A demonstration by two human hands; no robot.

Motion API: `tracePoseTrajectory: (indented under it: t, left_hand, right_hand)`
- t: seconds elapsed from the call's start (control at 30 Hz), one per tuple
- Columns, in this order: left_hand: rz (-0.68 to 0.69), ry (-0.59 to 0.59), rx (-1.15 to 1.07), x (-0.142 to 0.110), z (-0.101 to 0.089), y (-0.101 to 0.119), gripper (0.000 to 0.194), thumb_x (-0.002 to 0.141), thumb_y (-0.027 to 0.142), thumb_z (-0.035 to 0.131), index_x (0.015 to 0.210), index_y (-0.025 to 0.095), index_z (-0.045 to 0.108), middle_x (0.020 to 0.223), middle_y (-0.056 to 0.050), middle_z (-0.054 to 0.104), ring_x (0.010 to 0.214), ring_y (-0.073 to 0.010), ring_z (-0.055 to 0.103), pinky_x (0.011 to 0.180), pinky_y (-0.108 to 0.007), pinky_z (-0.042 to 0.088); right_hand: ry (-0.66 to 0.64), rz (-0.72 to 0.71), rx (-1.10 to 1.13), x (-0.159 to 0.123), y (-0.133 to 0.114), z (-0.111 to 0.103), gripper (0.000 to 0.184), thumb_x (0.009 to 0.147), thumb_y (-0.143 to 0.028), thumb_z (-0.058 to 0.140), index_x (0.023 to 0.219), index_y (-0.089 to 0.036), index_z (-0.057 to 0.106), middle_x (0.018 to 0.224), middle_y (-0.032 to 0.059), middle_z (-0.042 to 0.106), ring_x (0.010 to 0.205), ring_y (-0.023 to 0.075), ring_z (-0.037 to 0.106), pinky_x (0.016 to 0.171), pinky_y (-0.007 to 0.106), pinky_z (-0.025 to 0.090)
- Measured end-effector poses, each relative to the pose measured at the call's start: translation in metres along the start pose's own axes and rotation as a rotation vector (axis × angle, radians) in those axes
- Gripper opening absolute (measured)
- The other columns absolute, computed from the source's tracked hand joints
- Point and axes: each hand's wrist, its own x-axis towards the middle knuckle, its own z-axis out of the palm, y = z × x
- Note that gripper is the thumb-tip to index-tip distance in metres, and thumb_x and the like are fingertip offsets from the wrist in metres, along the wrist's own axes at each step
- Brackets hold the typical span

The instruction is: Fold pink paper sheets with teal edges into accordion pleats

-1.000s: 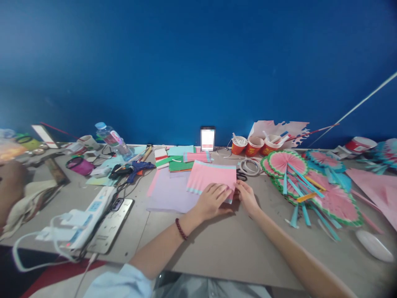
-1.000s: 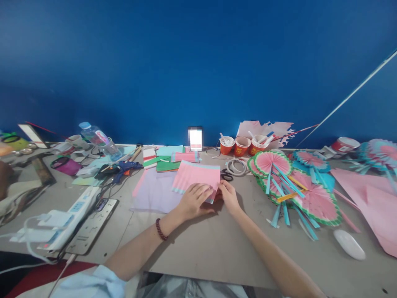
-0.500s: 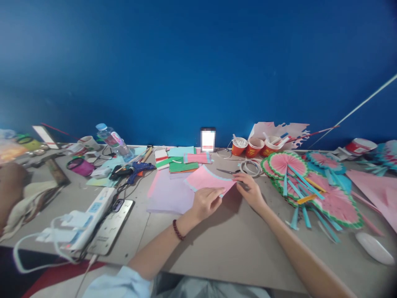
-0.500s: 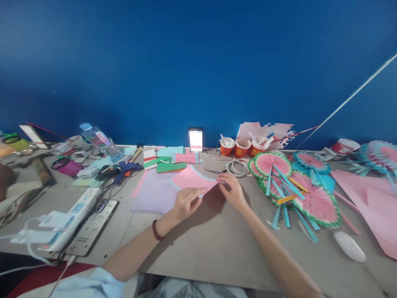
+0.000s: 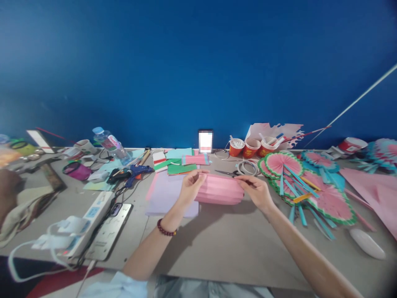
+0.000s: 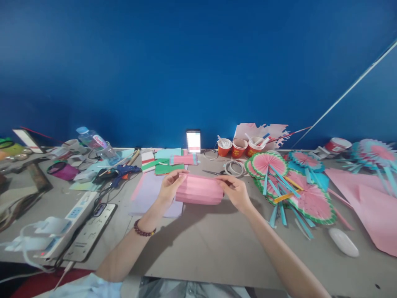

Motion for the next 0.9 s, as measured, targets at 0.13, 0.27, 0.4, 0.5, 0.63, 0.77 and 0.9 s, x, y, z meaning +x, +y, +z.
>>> tracePoseTrajectory:
  t: [0.13, 0.27, 0.4, 0.5, 0.63, 0.77, 0.9]
  left_hand:
    - [-0.164, -0.131, -0.111, 0.003, -0.007, 0.016, 0.026, 0.07, 0.038, 0.072, 0.084, 0.016, 0.07, 0.058, 0.003, 0.052, 0.052, -0.0061, 0.042, 0.05, -0.019, 0.03]
    - [-0.278, -0.194, -0.21, 0.006, -0.01, 0.015, 0.026, 0.068, 0.037, 0.075, 0.084, 0.017, 0.071, 0.058, 0.003, 0.056, 0.05, -0.0061, 0.044, 0.049, -0.019, 0.03]
    - [-0.331, -0.254, -0.14, 0.01, -0.015, 0.0, 0.026, 0.064, 0.036, 0.078, 0.08, 0.016, 0.07, 0.063, 0.001, 0.062, 0.057, -0.0078, 0.052, 0.055, -0.02, 0.036]
    - [-0.343, -0.298, -0.059, 0.012, -0.017, -0.012, 0.029, 0.066, 0.039, 0.076, 0.079, 0.014, 0.07, 0.075, -0.004, 0.068, 0.069, -0.0124, 0.059, 0.064, -0.023, 0.041]
    - [-0.243, -0.295, 0.136, 0.012, -0.015, -0.021, 0.029, 0.07, 0.038, 0.071, 0.084, 0.012, 0.07, 0.076, -0.006, 0.068, 0.067, -0.0128, 0.058, 0.063, -0.023, 0.042]
    - [-0.19, -0.251, 0.237, 0.013, -0.011, -0.028, 0.029, 0.071, 0.028, 0.068, 0.095, 0.012, 0.07, 0.086, -0.009, 0.072, 0.074, -0.0157, 0.063, 0.065, -0.024, 0.045]
    - [-0.188, -0.276, 0.326, 0.015, -0.011, -0.032, 0.024, 0.073, 0.019, 0.061, 0.093, 0.012, 0.072, 0.087, -0.011, 0.073, 0.073, -0.0171, 0.065, 0.062, -0.024, 0.047]
  right_hand:
    - [0.029, 0.136, 0.221, 0.001, -0.017, -0.005, 0.029, 0.061, -0.043, 0.076, 0.078, -0.02, 0.073, 0.074, 0.0028, 0.07, 0.059, 0.0119, 0.056, 0.054, 0.023, 0.044]
    - [0.006, 0.276, 0.394, 0.004, -0.024, -0.007, 0.031, 0.051, -0.043, 0.082, 0.07, -0.021, 0.073, 0.067, 0.0015, 0.069, 0.056, 0.0114, 0.055, 0.052, 0.024, 0.043]
    - [-0.081, 0.399, 0.416, 0.007, -0.011, -0.011, 0.034, 0.052, -0.044, 0.082, 0.074, -0.019, 0.074, 0.065, 0.0019, 0.069, 0.055, 0.0114, 0.056, 0.052, 0.024, 0.042]
    - [-0.13, 0.444, 0.368, 0.008, 0.005, -0.013, 0.036, 0.055, -0.046, 0.08, 0.076, -0.018, 0.074, 0.07, 0.003, 0.07, 0.058, 0.0113, 0.058, 0.055, 0.023, 0.044]
    - [-0.176, 0.328, 0.141, 0.009, 0.021, -0.013, 0.036, 0.061, -0.04, 0.076, 0.088, -0.018, 0.073, 0.08, 0.0032, 0.072, 0.067, 0.0137, 0.062, 0.066, 0.027, 0.048]
    - [-0.183, 0.174, -0.123, 0.01, 0.027, -0.015, 0.035, 0.07, -0.04, 0.066, 0.096, -0.016, 0.072, 0.082, 0.0054, 0.073, 0.072, 0.0186, 0.065, 0.07, 0.031, 0.05]
    - [-0.202, 0.112, -0.245, 0.012, 0.022, -0.019, 0.023, 0.073, -0.035, 0.064, 0.085, -0.019, 0.074, 0.086, 0.006, 0.075, 0.078, 0.0226, 0.068, 0.073, 0.033, 0.051]
